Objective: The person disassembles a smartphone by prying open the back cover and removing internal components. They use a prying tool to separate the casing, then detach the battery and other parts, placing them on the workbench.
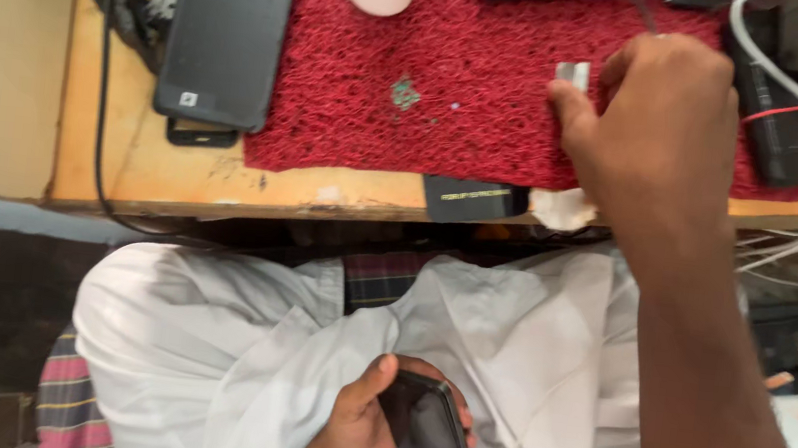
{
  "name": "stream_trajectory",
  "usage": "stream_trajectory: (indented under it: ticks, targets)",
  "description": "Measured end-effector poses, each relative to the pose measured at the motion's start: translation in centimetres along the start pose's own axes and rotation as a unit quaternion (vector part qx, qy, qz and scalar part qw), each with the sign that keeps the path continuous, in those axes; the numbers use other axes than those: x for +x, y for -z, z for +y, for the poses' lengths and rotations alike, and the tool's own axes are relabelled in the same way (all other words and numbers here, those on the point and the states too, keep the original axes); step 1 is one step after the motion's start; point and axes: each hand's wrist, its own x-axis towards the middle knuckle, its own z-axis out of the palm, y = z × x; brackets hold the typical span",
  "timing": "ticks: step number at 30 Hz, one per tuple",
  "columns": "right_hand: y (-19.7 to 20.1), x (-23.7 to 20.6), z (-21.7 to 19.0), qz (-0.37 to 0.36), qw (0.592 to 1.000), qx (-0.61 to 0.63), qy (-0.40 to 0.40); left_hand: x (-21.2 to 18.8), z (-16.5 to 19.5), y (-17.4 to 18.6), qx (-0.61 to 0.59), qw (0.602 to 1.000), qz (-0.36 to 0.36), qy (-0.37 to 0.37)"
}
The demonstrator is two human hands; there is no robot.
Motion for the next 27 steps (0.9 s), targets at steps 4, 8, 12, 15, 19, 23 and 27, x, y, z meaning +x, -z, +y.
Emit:
stream_trajectory:
  ticks: [4, 8, 12, 15, 19, 23, 27]
  targets:
    - [-2.5, 0.2, 0.8, -0.044, 0.989, 0.116, -0.086, -1.3, 0.1, 1.0, 0.041, 0.998, -0.036, -0.037]
    - [-1.2, -1.1, -0.3, -0.026, 0.962, 0.251, -0.102, -1.5, 0.5, 0.9, 0.062, 0.997, -0.035, -0.039]
    - [1.1, -10.6, -2.1, -0.059, 0.894, 0.418, -0.148, -2.0, 1.0, 0.2, 0.126, 0.990, -0.040, -0.054]
    - [0.1, -20.8, -2.5, -0.124, 0.886, 0.436, -0.097, -2.5, 1.1, 0.2, 0.171, 0.981, -0.027, -0.084]
    - [-2.9, -28.7, -2.9, -0.129, 0.908, 0.385, -0.103, -2.3, 0.5, 1.2, 0.164, 0.978, 0.009, -0.127]
    - [-3.3, -29.9, -5.0, -0.113, 0.912, 0.361, -0.155, -2.1, 0.4, 1.9, 0.191, 0.971, 0.007, -0.143]
    - [-2.9, -28.8, -6.1, -0.108, 0.927, 0.330, -0.145, -1.9, 0.2, 2.0, 0.196, 0.968, -0.001, -0.154]
